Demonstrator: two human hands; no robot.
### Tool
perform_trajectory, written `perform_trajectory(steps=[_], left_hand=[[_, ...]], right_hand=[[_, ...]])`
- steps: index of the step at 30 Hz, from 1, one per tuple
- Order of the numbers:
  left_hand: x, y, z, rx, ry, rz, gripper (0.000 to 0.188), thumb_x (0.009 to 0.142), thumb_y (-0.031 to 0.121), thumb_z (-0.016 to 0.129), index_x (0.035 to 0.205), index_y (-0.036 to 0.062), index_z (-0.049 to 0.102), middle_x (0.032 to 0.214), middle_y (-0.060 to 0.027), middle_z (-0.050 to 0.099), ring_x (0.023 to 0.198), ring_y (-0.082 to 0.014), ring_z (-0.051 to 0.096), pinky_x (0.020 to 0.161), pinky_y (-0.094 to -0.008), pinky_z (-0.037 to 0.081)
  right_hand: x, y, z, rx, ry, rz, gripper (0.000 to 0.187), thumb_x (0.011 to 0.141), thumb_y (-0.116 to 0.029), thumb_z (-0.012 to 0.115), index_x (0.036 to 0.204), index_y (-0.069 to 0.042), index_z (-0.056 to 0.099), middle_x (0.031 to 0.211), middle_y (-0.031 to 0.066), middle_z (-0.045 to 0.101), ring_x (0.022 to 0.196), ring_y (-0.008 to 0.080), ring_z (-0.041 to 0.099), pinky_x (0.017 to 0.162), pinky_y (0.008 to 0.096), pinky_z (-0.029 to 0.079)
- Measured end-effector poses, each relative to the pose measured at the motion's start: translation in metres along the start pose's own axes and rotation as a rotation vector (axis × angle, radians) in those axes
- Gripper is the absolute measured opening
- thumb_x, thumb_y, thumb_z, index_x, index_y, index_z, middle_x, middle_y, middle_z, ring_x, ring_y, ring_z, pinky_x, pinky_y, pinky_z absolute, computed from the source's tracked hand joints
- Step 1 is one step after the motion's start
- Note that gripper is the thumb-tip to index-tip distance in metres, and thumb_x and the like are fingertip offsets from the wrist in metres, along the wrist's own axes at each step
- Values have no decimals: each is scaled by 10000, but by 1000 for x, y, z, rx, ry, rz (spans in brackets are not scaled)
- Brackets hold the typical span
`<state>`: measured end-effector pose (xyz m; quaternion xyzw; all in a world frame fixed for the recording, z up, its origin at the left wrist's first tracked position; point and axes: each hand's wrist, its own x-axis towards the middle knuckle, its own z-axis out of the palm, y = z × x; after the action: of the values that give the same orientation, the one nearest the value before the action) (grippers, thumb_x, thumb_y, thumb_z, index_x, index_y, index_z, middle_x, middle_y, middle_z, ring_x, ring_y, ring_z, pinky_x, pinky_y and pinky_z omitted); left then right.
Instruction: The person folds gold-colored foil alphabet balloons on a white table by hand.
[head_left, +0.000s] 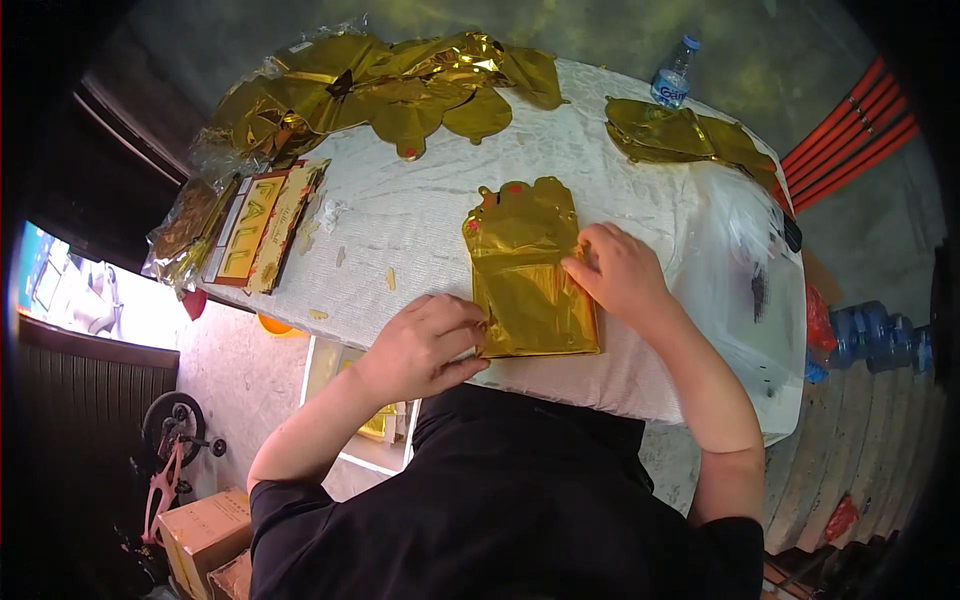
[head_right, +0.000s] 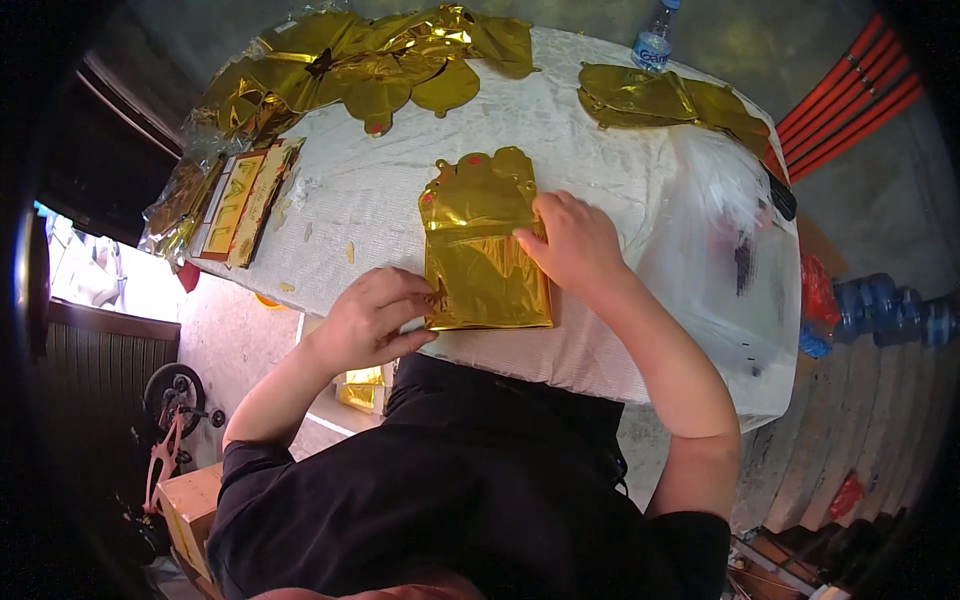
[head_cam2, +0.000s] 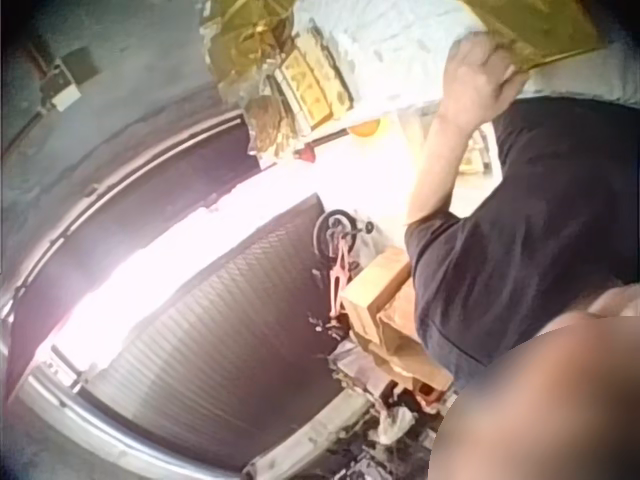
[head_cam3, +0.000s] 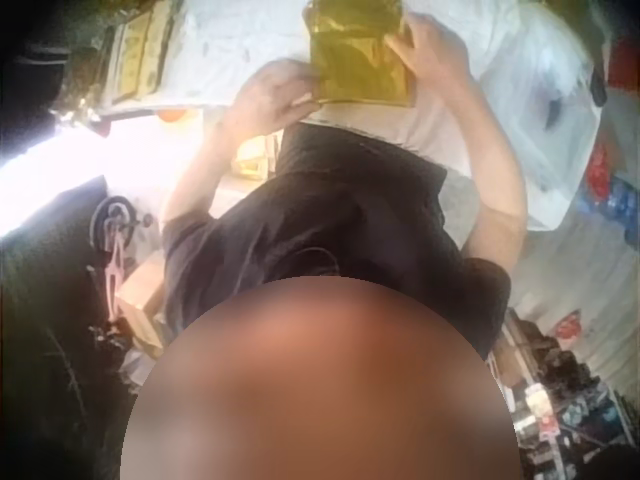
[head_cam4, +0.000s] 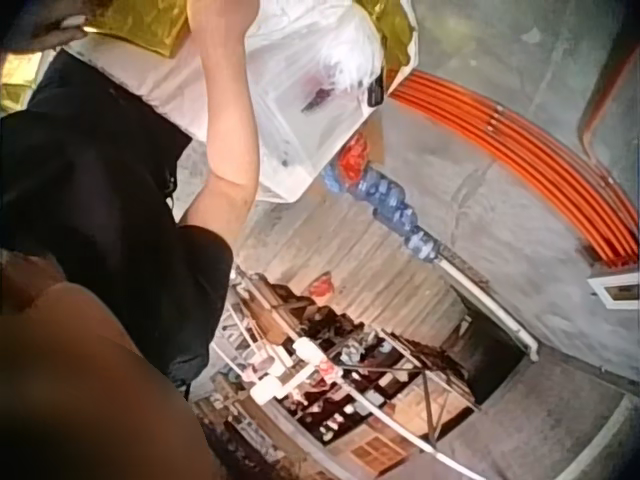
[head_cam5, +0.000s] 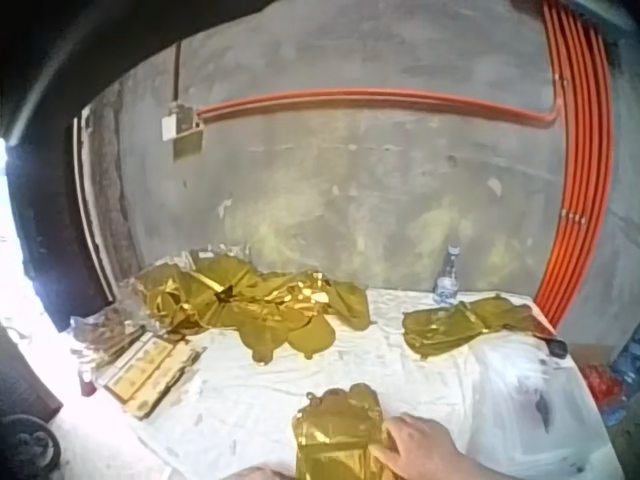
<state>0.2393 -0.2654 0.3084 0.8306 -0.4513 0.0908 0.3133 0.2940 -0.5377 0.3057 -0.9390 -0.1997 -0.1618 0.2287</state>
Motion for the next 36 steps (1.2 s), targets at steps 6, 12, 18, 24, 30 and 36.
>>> perform_trajectory(steps=[6,12,18,24,30,36], left_hand=[[-1,5,1,58,58,-214,282,670,196,770,855,52,612,889,-68,563,841,-271,554,727,-380,449],[18,-18,16,68,119,-213,267,679,173,763,861,49,612,799,-77,543,763,-269,547,675,-369,451],[53,-54,19,-9,95,-320,209,723,93,719,884,10,615,731,-71,513,611,-187,495,569,-309,430],[66,-66,18,-203,95,-645,397,720,181,756,1042,15,595,783,-75,555,657,-162,529,612,-316,462],[59,-62,13,-899,139,-532,404,712,45,691,1101,41,583,1052,-111,617,918,-223,611,819,-304,496],[42,-73,-10,-206,-109,-205,461,773,-83,540,1220,32,552,1179,-93,577,1113,-227,531,954,-338,421]], right_hand=[[-6,-4,-24,184,-536,407,216,771,-178,713,779,-23,563,628,46,589,552,126,538,517,288,422],[-1,26,-1,528,-412,451,189,770,-69,700,726,-36,519,615,-19,534,560,40,471,481,216,362],[27,44,16,666,-121,345,202,805,-24,655,744,-40,463,654,-35,464,589,17,405,510,192,337],[4,16,1,627,-14,225,95,814,30,606,835,7,515,796,26,581,750,80,539,689,230,457],[-22,8,-21,610,-259,15,296,787,51,556,1060,-45,617,1104,123,629,1034,251,615,849,315,492],[-34,15,-28,387,-341,-109,267,764,44,519,1006,-42,591,961,124,633,926,327,590,797,388,478]])
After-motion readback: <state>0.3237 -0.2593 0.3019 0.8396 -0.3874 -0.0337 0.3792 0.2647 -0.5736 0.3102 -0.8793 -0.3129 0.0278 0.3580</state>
